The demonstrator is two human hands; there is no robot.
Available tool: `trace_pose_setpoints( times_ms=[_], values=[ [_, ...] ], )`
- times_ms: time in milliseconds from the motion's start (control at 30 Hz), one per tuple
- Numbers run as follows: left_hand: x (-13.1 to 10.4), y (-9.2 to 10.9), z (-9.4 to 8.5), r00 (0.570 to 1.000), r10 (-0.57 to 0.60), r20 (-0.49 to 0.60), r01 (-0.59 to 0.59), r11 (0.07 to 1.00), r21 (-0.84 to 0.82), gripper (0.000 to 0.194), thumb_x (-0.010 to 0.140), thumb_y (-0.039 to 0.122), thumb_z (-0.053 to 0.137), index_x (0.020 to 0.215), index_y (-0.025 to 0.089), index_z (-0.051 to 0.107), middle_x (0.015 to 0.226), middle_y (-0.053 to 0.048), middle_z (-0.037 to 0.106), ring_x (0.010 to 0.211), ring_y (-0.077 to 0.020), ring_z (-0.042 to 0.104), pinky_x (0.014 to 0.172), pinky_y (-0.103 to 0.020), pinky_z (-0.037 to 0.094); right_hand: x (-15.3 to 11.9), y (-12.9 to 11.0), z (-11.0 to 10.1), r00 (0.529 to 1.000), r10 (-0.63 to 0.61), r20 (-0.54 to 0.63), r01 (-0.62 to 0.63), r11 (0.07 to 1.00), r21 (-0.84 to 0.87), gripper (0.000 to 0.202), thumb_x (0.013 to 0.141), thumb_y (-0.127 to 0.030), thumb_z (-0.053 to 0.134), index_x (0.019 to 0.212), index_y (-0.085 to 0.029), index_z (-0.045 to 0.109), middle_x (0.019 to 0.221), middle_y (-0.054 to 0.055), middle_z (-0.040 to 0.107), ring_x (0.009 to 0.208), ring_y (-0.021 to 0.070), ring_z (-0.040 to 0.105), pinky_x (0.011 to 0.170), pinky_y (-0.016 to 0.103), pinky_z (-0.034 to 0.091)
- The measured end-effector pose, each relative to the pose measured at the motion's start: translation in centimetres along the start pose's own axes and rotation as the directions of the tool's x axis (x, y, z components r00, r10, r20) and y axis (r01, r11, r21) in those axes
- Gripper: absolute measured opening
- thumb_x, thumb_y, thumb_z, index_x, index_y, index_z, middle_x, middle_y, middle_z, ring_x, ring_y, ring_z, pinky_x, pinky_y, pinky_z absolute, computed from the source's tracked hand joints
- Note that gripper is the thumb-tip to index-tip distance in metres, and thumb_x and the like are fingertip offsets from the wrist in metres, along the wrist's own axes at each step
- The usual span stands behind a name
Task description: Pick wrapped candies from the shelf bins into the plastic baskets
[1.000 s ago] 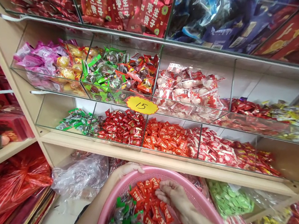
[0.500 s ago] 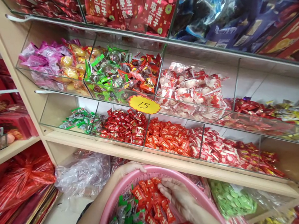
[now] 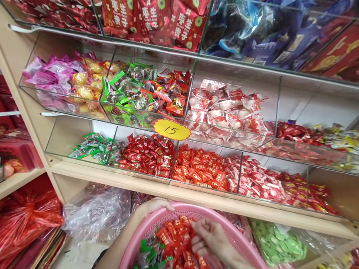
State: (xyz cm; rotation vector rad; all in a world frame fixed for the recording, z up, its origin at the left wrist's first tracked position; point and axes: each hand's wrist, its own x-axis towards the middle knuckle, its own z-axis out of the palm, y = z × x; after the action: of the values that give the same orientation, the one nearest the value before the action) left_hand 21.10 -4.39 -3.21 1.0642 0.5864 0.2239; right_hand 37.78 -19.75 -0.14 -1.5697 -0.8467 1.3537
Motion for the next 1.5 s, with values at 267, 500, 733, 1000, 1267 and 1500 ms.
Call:
trace_pose_setpoints(
  times_ms=[267,500,733,1000,1267,1500],
  values=[
    [-0.3,0.2,0.3,0.999,-0.032,-0.017,0.032,0.999,-0.018,0.023,0.056,0.021,0.058,0.076,0.011,0.067,0.062,-0.004,0.067,0.057,-0.0153,0.059,0.057,-0.023,0.045,1.2,-10.4,-1.9,0.683,-0.727,0.075,0.627,0.531,-0.569,0.033,0.076,-0.048,0.050,0.067,-0.017,0.054,0.054,-0.001,0.055,0.046,0.0093,0.045,0.046,0.021,0.033],
    [-0.2,-0.2,-0.2,0.996,0.091,-0.005,-0.091,0.995,0.033,0.029,0.058,0.017,0.056,0.084,0.011,0.068,0.071,-0.005,0.068,0.065,-0.0165,0.061,0.062,-0.023,0.045,7.5,-12.0,-3.2,0.628,-0.776,0.059,0.598,0.434,-0.674,0.030,0.073,-0.046,0.052,0.074,-0.017,0.058,0.053,-0.002,0.053,0.047,0.0107,0.042,0.048,0.022,0.031],
    [-1.0,-0.2,-0.2,0.978,0.196,0.071,-0.199,0.979,0.034,0.039,0.060,0.013,0.054,0.097,0.016,0.066,0.086,-0.002,0.069,0.082,-0.0192,0.060,0.078,-0.029,0.043,7.6,-11.6,-3.0,0.671,-0.741,0.033,0.547,0.464,-0.697,0.029,0.074,-0.044,0.048,0.069,-0.017,0.056,0.052,-0.001,0.052,0.047,0.0111,0.043,0.047,0.022,0.031],
    [-0.8,-1.1,-1.1,0.967,0.237,0.093,-0.235,0.971,-0.033,0.046,0.060,0.011,0.051,0.104,0.018,0.064,0.089,-0.003,0.068,0.085,-0.0220,0.061,0.082,-0.034,0.041,8.1,-11.5,-3.0,0.695,-0.719,0.031,0.514,0.466,-0.720,0.030,0.071,-0.045,0.051,0.061,-0.017,0.051,0.050,-0.003,0.048,0.047,0.0097,0.040,0.046,0.021,0.028],
    [-0.6,-1.0,-1.4,0.954,0.263,0.142,-0.264,0.964,-0.006,0.046,0.059,0.010,0.051,0.102,0.019,0.065,0.090,-0.003,0.068,0.089,-0.0218,0.059,0.085,-0.034,0.040,9.3,-11.4,-3.5,0.809,-0.578,0.111,0.460,0.503,-0.731,0.034,0.061,-0.046,0.062,0.055,-0.014,0.056,0.048,-0.004,0.044,0.049,0.0078,0.037,0.046,0.019,0.027],
    [-0.6,-0.6,-1.0,0.957,0.252,0.142,-0.251,0.968,-0.029,0.047,0.057,0.008,0.049,0.100,0.017,0.066,0.085,-0.002,0.069,0.082,-0.0209,0.062,0.079,-0.032,0.043,9.5,-11.4,-3.5,0.829,-0.537,0.154,0.500,0.590,-0.634,0.032,0.055,-0.043,0.067,0.055,-0.012,0.059,0.048,-0.004,0.043,0.047,0.0066,0.033,0.044,0.019,0.027]
  ],
)
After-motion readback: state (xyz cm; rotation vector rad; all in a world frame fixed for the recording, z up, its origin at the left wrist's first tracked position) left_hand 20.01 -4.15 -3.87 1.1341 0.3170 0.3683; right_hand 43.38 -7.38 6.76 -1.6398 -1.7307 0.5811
